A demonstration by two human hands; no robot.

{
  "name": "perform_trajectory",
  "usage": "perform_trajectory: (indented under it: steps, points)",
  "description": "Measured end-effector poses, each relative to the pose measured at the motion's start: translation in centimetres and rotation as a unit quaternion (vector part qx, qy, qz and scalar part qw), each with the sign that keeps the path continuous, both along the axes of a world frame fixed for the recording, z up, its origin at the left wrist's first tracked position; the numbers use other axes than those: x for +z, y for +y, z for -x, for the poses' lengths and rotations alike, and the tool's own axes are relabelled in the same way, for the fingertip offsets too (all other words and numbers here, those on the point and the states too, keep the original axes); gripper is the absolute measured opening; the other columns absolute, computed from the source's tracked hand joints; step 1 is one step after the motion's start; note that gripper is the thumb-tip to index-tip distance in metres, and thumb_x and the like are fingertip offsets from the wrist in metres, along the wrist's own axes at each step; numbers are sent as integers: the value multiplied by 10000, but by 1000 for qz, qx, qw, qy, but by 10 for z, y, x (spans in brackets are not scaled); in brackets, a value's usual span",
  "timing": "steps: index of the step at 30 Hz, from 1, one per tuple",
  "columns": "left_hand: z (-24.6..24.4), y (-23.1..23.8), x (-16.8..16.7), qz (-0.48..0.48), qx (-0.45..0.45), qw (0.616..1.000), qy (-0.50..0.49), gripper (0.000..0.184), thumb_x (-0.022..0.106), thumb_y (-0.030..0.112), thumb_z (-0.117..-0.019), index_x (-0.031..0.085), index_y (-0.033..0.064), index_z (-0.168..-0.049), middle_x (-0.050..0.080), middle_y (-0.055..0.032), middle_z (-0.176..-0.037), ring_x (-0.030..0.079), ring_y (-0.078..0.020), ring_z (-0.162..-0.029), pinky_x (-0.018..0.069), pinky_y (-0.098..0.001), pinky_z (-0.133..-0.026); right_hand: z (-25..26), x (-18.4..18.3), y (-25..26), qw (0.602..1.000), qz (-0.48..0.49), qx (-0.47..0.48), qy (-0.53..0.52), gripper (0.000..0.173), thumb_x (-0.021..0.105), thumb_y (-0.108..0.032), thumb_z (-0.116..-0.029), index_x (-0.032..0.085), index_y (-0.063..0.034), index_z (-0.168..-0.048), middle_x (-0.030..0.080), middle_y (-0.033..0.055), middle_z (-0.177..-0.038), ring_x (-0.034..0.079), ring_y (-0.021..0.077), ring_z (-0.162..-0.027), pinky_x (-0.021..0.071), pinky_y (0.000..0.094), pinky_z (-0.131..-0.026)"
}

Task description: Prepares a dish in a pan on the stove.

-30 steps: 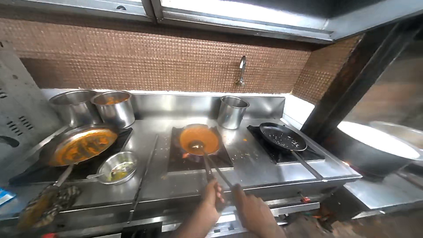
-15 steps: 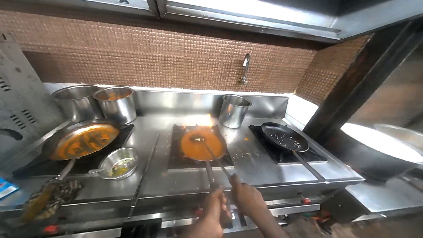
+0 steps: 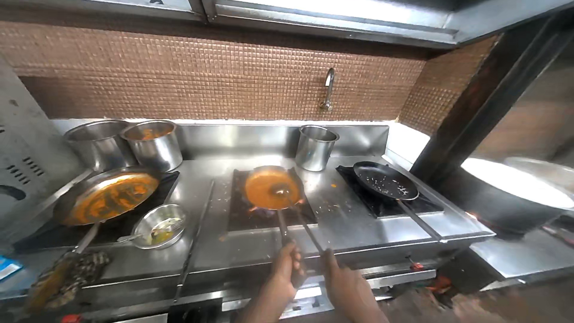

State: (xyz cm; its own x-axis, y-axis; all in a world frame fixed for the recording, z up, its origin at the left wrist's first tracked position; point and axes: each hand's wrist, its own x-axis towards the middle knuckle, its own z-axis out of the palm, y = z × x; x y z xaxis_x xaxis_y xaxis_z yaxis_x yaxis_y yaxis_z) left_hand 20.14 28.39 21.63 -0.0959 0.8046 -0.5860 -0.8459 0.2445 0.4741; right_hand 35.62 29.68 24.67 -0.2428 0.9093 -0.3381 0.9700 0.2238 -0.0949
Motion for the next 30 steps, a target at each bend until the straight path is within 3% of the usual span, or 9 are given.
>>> perform_trajectory:
  steps: [3,7,9,13,16,19,22,26,30]
  points:
    - [4,14,-4,-13,13,1000,-18,299,441,328,-1103,495,94,-925,444,18,-591,387,-62,-368,398,-200,-337,-7,8,-18,999,2,34,21,614,505,-376,-1038,318,-185,-1590,707,231,-1101,700,464,-974,554,638,-811]
    - [-24,-19,21,26,0,1000,13,280,437,296,-1107,490,99,-916,453,8,-620,397,-70,-387,403,-201,-350,24,7,28,999,-13,45,10,525,496,-368,-1032,390,-210,-1521,711,192,-1118,701,423,-1030,558,611,-850]
    - [-22,-19,19,25,1,999,21,279,455,295,-1103,510,94,-916,465,5,-628,406,-71,-394,410,-204,-355,26,0,36,1000,-15,23,5,549,504,-330,-1024,363,-197,-1538,709,195,-1127,705,418,-1033,564,600,-848]
    - [7,8,-7,-7,-1,1000,-1,271,457,320,-1098,520,101,-951,457,19,-615,400,-68,-386,407,-207,-349,-3,3,-9,1000,-6,16,11,627,507,-350,-1031,297,-185,-1598,714,223,-1087,706,451,-976,563,621,-813]
    - [-1,-4,8,8,3,1000,-1,273,456,306,-1100,513,94,-937,452,13,-611,394,-67,-378,404,-202,-342,3,13,-1,998,-15,54,5,585,503,-396,-1028,358,-203,-1561,722,209,-1061,708,445,-976,558,620,-814]
    - [-19,-31,25,24,-9,1000,13,291,442,300,-1109,507,91,-916,465,3,-625,412,-72,-398,415,-203,-360,22,9,35,999,-13,45,-6,542,484,-360,-1034,365,-215,-1542,706,196,-1135,696,429,-1044,554,615,-856]
    - [-11,-21,16,15,-2,1000,18,282,455,291,-1104,525,84,-925,475,2,-629,418,-77,-399,418,-207,-361,13,3,24,1000,-4,7,-6,596,503,-314,-1018,314,-192,-1571,709,203,-1121,703,431,-1022,563,609,-842]
    - [6,9,-5,-13,12,1000,-15,265,461,301,-1097,525,80,-965,457,13,-602,399,-63,-373,411,-203,-341,-12,7,-16,999,0,31,13,640,502,-374,-1030,297,-175,-1603,715,231,-1081,705,461,-962,558,632,-801]
    - [-16,-18,18,20,-2,1000,5,285,448,295,-1104,501,97,-907,452,10,-620,396,-67,-386,408,-200,-348,17,14,23,999,-9,43,-6,559,495,-369,-1024,363,-220,-1546,709,199,-1117,699,432,-1030,553,625,-848]
